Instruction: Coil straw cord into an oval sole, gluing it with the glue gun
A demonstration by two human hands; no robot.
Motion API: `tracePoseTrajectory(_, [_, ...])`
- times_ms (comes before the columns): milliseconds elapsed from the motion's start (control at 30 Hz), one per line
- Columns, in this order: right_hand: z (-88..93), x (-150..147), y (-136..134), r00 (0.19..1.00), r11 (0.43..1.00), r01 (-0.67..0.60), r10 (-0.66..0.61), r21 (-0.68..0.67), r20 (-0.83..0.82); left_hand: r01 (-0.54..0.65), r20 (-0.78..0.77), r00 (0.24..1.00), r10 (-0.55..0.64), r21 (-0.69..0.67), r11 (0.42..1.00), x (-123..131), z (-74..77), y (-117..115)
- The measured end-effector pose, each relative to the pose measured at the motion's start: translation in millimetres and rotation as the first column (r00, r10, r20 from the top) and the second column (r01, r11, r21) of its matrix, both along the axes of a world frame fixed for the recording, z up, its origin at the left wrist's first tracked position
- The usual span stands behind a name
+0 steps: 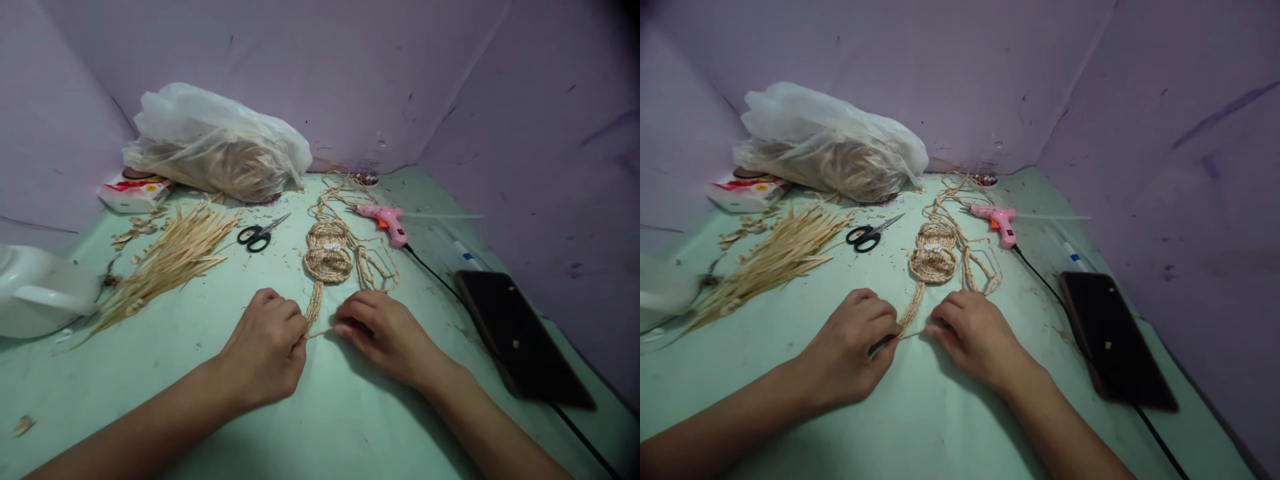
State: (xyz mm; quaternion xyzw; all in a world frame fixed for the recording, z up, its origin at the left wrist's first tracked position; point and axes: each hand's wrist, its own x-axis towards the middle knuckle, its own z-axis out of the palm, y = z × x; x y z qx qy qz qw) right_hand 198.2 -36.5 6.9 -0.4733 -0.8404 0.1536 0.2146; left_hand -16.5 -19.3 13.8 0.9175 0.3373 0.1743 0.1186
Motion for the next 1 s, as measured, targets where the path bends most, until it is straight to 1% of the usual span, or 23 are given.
tracePoseTrajectory(67, [-1.3, 1.1, 3.9, 0.998, 0.999, 0.052, -0.053, -0.014, -0.027, 0.007, -0.031, 0.999, -0.007, 0.011, 1.0, -1.1, 0.4, -1.0])
tracePoseTrajectory(133, [-1.8, 0.9, 10.1, 0.997, 0.998, 0.064, -0.063, 0.006, -0.042, 0.025, -0.063, 0.998, -0.023, 0.025, 0.999, -1.9, 2.1, -2.2])
tracePoseTrajectory(200, [-1.5, -0.7, 19.0, 0.997, 0.997, 0.069, -0.069, 0.022, -0.032, 0.041, -0.094, 0.995, -0.037, 0.036, 0.999, -2.3, 4.6, -3.4])
tracePoseTrajectory(267, [-1.0, -2.8, 30.8, 0.994, 0.994, 0.108, -0.108, 0.021, -0.009, 0.046, -0.118, 0.992, -0.04, 0.042, 0.998, -2.2, 6.9, -4.2])
tracePoseTrajectory(367, [-0.2, -6.4, 50.5, 0.985, 0.985, 0.173, -0.174, 0.018, 0.022, 0.03, -0.149, 0.988, -0.026, 0.025, 0.999, -1.7, 8.8, -3.6])
tracePoseTrajectory(467, [1.8, -10.6, 60.9, 0.985, 0.986, 0.166, -0.167, 0.024, 0.041, 0.005, -0.175, 0.985, -0.004, 0.004, 1.0, -1.7, 9.3, -0.9])
tracePoseTrajectory(567, [3.6, -11.8, 52.0, 0.993, 0.995, 0.1, -0.102, 0.024, 0.06, -0.006, -0.188, 0.982, 0.002, -0.02, 1.0, -3.3, 10.1, 2.9])
tracePoseTrajectory(633, [3.0, -8.5, 38.2, 0.997, 0.999, 0.039, -0.041, 0.034, 0.06, -0.01, -0.183, 0.983, 0.004, -0.035, 0.999, -5.1, 10.6, 6.1])
tracePoseTrajectory(700, [0.8, -2.2, 23.5, 0.998, 0.999, 0.013, -0.016, 0.046, 0.056, -0.017, -0.169, 0.986, 0.008, -0.055, 0.998, -6.7, 10.8, 9.7])
tracePoseTrajectory(800, [-2.3, 6.4, 7.3, 0.996, 0.995, 0.081, -0.083, 0.059, 0.03, -0.02, -0.135, 0.991, 0.004, -0.113, 0.993, -8.0, 10.3, 14.9])
tracePoseTrajectory(867, [-2.4, 8.0, 1.2, 0.993, 0.993, 0.114, -0.115, 0.038, 0.017, -0.013, -0.105, 0.994, -0.002, -0.142, 0.99, -8.3, 9.2, 17.5])
tracePoseTrajectory(1000, [-0.6, 3.0, -4.3, 0.997, 0.998, 0.063, -0.062, -0.025, 0.051, 0.015, -0.067, 0.997, -0.024, -0.142, 0.99, -9.7, 6.4, 19.4])
